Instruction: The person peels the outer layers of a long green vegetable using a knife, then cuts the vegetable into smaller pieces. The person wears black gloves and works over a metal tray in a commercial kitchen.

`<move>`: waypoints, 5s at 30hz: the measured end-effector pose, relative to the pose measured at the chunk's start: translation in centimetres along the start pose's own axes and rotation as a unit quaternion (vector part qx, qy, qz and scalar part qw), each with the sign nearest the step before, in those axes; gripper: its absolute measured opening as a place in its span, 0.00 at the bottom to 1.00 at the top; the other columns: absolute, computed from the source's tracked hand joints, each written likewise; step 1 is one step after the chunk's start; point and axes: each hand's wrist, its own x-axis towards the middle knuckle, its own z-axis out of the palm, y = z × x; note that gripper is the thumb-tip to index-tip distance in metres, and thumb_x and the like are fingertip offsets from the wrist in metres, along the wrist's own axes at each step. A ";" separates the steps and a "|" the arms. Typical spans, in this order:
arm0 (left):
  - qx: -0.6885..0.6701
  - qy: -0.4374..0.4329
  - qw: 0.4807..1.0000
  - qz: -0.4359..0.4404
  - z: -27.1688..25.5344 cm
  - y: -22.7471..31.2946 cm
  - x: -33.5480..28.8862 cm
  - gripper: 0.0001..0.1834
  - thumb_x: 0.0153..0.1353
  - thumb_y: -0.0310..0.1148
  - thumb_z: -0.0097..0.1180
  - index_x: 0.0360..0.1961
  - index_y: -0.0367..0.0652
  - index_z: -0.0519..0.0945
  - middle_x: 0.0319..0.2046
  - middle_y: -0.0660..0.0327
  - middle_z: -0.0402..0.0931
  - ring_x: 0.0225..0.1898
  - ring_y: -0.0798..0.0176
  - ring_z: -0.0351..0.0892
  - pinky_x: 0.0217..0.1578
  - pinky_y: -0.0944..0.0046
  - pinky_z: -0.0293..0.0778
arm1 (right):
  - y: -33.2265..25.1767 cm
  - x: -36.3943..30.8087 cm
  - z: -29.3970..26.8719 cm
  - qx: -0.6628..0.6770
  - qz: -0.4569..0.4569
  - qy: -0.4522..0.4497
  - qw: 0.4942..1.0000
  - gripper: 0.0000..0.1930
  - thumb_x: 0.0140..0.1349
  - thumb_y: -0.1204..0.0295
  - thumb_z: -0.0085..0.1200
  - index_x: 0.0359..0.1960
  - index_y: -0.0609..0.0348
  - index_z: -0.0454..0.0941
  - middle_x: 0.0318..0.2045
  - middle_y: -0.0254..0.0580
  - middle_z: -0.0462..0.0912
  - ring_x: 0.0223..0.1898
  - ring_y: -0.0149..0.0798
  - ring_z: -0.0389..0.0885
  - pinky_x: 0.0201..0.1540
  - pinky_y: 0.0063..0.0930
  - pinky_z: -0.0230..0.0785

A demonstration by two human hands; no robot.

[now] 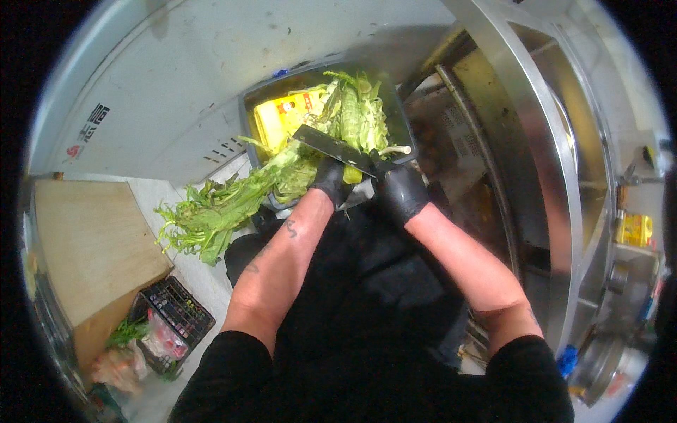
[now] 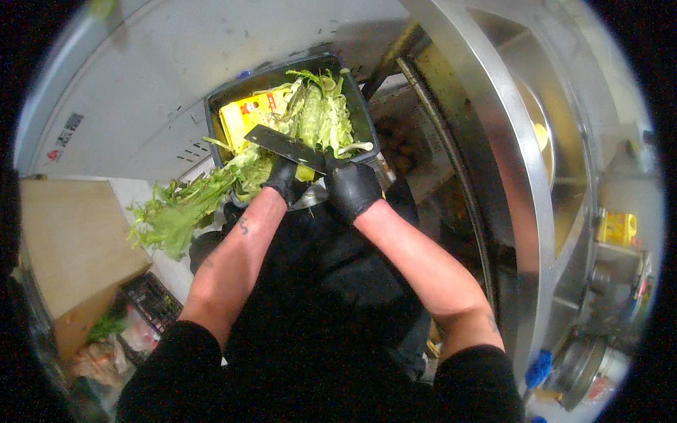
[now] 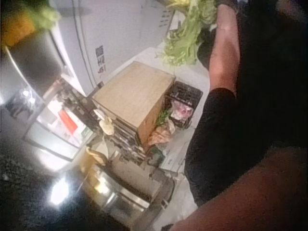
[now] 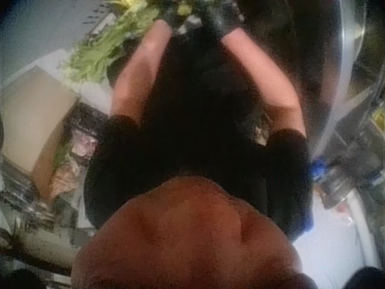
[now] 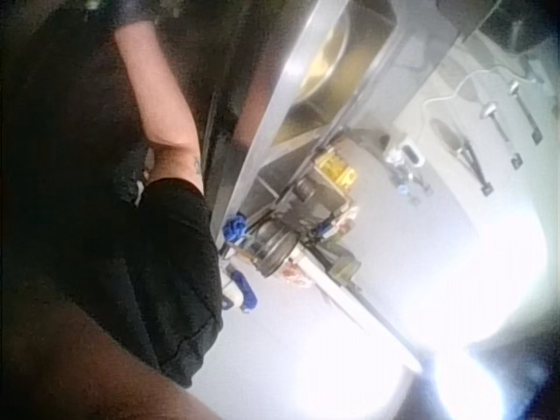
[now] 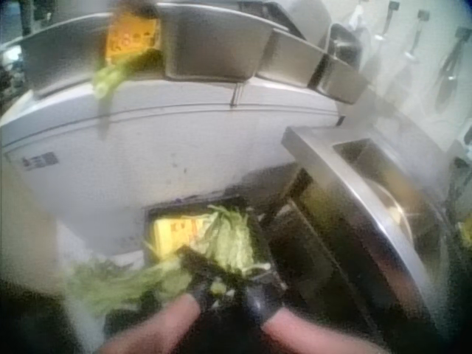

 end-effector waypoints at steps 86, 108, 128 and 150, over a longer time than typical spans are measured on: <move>-0.099 -0.079 0.992 -0.019 0.7 0.3 -1.6 0.15 0.70 0.35 0.46 0.50 0.39 0.77 0.41 0.53 0.81 0.38 0.57 0.83 0.39 0.58 0.82 | 7.7 11.5 8.3 0.120 0.153 0.002 0.981 0.14 0.64 0.66 0.47 0.41 0.57 0.84 0.40 0.56 0.85 0.41 0.57 0.85 0.44 0.48 0.77; 0.150 0.007 0.989 0.009 -0.3 0.0 -2.4 0.22 0.72 0.52 0.45 0.53 0.47 0.76 0.44 0.63 0.81 0.39 0.65 0.80 0.35 0.63 0.78 | -0.6 1.0 -2.0 0.026 0.021 -0.067 0.997 0.10 0.61 0.73 0.53 0.41 0.59 0.82 0.35 0.55 0.84 0.39 0.53 0.84 0.42 0.42 0.75; 0.230 0.014 0.969 0.088 -1.4 -2.5 -0.5 0.17 0.70 0.43 0.47 0.51 0.45 0.77 0.35 0.64 0.78 0.30 0.69 0.76 0.27 0.67 0.73 | 2.7 4.6 3.7 0.006 0.030 0.001 1.000 0.13 0.63 0.71 0.49 0.47 0.57 0.79 0.31 0.54 0.85 0.33 0.56 0.85 0.35 0.49 0.77; 0.217 -0.109 0.959 0.148 -0.5 1.4 -4.0 0.26 0.68 0.29 0.51 0.67 0.36 0.66 0.59 0.56 0.72 0.57 0.64 0.72 0.59 0.64 0.68 | 5.7 8.2 4.8 0.050 0.081 -0.022 0.995 0.12 0.60 0.68 0.53 0.44 0.55 0.81 0.37 0.58 0.84 0.40 0.59 0.84 0.44 0.49 0.75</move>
